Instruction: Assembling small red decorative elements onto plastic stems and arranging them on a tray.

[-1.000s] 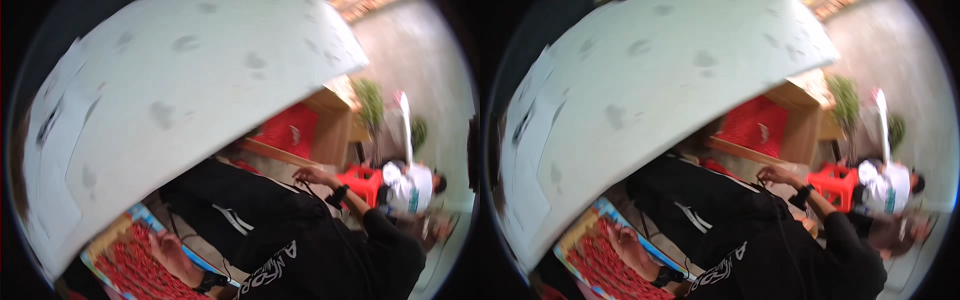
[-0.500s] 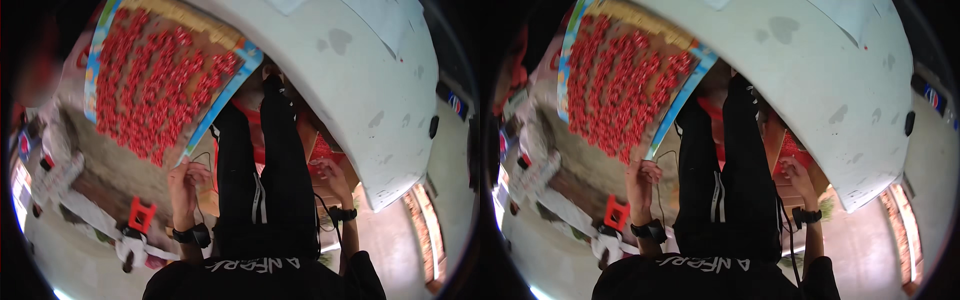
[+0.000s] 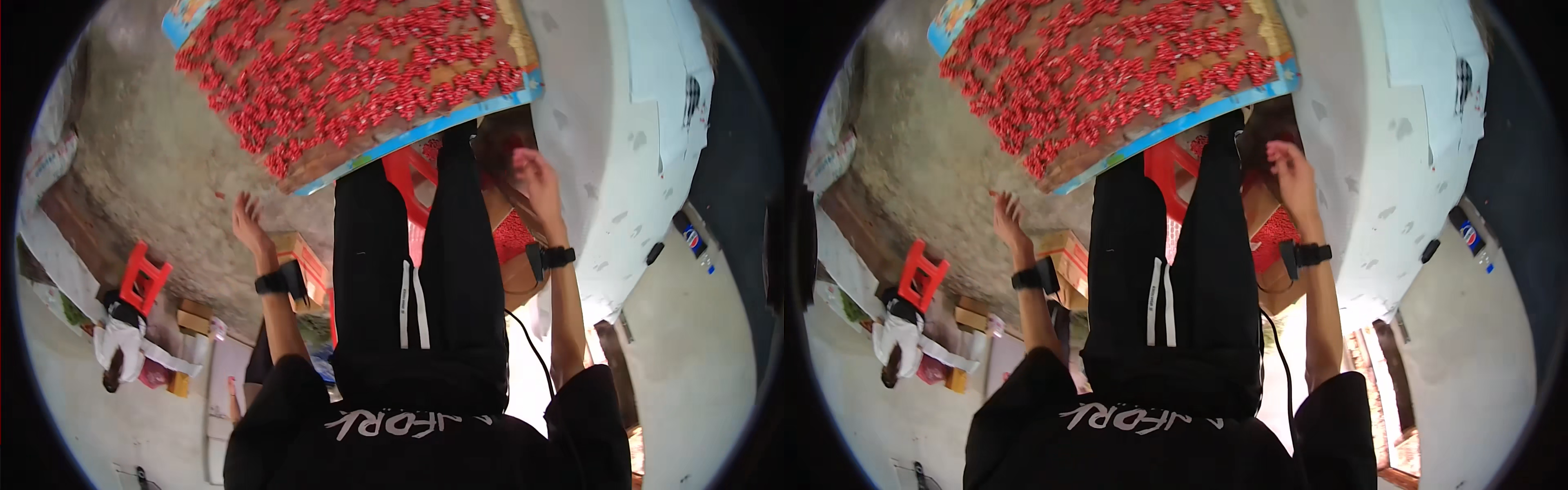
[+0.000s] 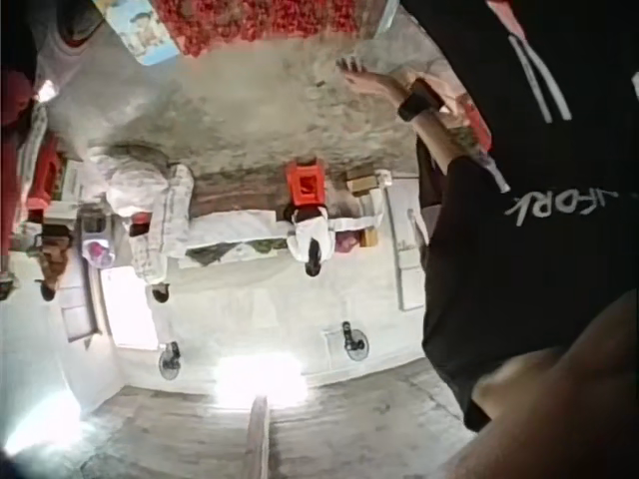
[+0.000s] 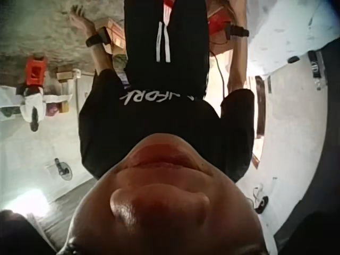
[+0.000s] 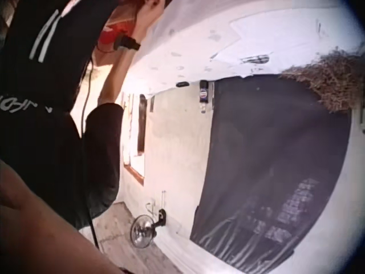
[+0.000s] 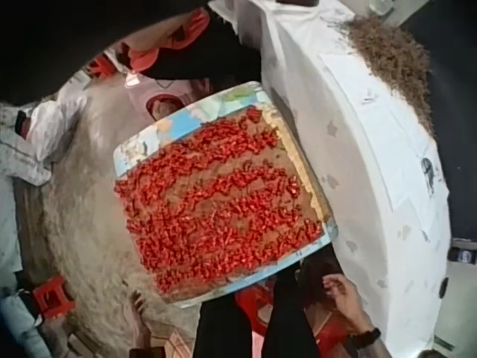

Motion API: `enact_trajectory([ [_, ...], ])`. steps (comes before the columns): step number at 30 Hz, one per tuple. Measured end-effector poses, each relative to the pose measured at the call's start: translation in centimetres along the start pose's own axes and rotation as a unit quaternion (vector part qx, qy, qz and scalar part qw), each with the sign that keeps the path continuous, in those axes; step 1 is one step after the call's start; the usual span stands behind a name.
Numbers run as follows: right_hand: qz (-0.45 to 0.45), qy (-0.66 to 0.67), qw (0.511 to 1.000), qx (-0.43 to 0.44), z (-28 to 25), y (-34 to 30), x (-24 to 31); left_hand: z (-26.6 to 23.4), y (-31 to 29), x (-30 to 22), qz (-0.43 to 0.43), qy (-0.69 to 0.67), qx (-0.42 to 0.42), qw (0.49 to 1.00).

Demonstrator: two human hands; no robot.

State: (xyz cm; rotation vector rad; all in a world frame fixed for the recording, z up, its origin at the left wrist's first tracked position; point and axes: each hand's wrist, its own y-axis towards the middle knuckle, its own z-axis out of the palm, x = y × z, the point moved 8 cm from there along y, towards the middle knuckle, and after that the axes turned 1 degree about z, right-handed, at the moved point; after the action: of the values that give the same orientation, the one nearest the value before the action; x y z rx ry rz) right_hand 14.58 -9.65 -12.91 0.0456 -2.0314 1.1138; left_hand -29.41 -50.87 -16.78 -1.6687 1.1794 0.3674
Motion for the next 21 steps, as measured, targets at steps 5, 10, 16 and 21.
enact_trajectory([
  [5, -0.098, -0.108, 0.980, -0.131, -3.9, 6.5, 5.2, 4.0, 4.2, -0.2, -0.015, -0.098, 0.064, 0.993],
  [10, -0.132, -0.152, 0.971, -0.131, -4.4, 13.3, 7.8, 6.5, 5.0, -2.7, 0.017, -0.125, 0.097, 0.987],
  [16, -0.115, -0.102, 0.979, -0.134, -4.3, 18.1, 9.2, 7.2, 3.6, -3.2, 0.000, -0.101, 0.040, 0.994],
  [21, -0.112, -0.114, 0.981, -0.107, -2.2, 21.1, 12.1, 6.2, 4.4, -3.3, 0.080, -0.015, 0.008, 0.997],
])
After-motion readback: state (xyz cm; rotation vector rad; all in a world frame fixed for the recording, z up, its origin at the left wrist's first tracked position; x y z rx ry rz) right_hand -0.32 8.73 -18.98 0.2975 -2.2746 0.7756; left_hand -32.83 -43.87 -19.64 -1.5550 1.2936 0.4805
